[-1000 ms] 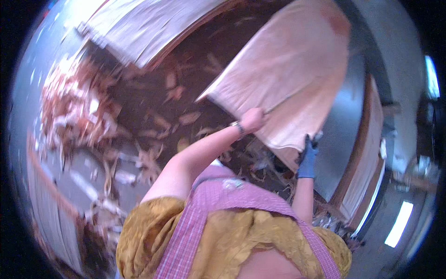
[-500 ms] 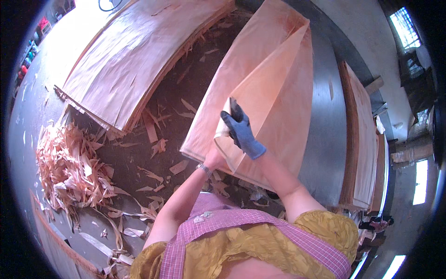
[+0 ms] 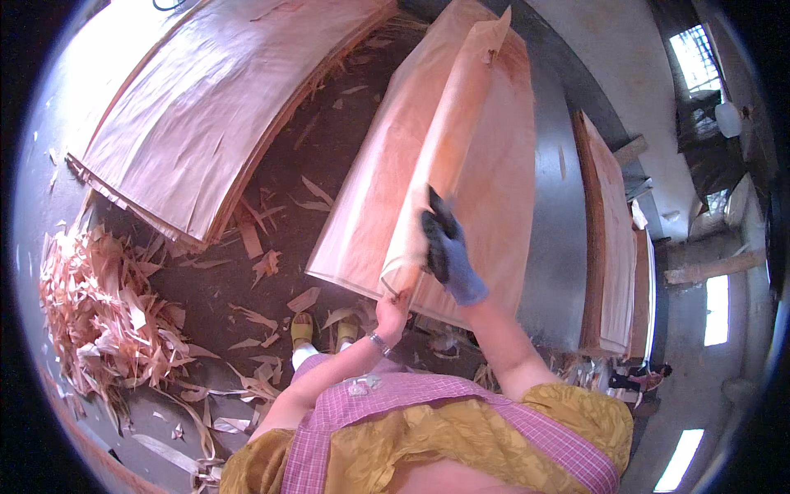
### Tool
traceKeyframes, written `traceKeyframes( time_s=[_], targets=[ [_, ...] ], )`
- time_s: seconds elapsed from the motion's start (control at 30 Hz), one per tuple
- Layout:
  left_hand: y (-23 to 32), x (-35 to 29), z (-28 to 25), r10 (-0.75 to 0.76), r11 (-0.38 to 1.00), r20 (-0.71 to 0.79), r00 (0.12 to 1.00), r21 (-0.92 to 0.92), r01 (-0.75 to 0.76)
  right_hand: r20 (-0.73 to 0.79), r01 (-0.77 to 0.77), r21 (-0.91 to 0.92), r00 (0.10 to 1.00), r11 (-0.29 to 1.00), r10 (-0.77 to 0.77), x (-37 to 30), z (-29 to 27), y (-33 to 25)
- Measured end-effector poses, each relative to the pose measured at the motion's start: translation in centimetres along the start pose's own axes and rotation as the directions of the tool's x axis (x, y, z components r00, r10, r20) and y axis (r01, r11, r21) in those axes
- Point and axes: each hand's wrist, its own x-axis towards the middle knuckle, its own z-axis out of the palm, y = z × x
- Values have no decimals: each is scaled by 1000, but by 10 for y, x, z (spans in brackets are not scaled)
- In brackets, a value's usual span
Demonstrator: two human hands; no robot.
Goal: The person trims pieces of thin wood veneer using a utility knife, peels away waste strips, and moves large sheets of veneer onto a stack.
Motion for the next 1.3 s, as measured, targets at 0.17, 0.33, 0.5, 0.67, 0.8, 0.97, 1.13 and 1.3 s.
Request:
traceKeyframes(
  time_s=[0.17,0.33,0.5,0.67,0.8,0.97,1.13,1.3],
  targets=[
    [34,-25,-3,-6,998,135,991,-55,14,-544,-118,-102,838,988,44,-81,-87,110],
    [104,-46,-20,-75,986,217,973,-127,104,-373,-523,-67,803,849,465,-81,-19,50],
    [166,-85,-29,22,951,532,846,-273,147,-371,-432,179,803,884,468,-74,-6,-15],
    [191,-129,-24,106,961,860,499,-218,172,-589,-349,-91,774,933,232,-80,-75,-108],
    [132,-118,-11,-26,937,972,232,-57,345,-598,-134,-297,798,945,-75,-104,-233,-155],
    [77,-120,-7,35,747,827,561,-395,536,-668,-35,-129,742,991,-60,-135,-395,-149],
    [19,-122,3,129,540,193,973,-837,94,-586,13,202,803,979,110,-194,-514,-73],
    [-23,-142,10,134,551,-199,971,-799,-240,-563,12,336,804,942,190,-312,-663,43]
  ],
)
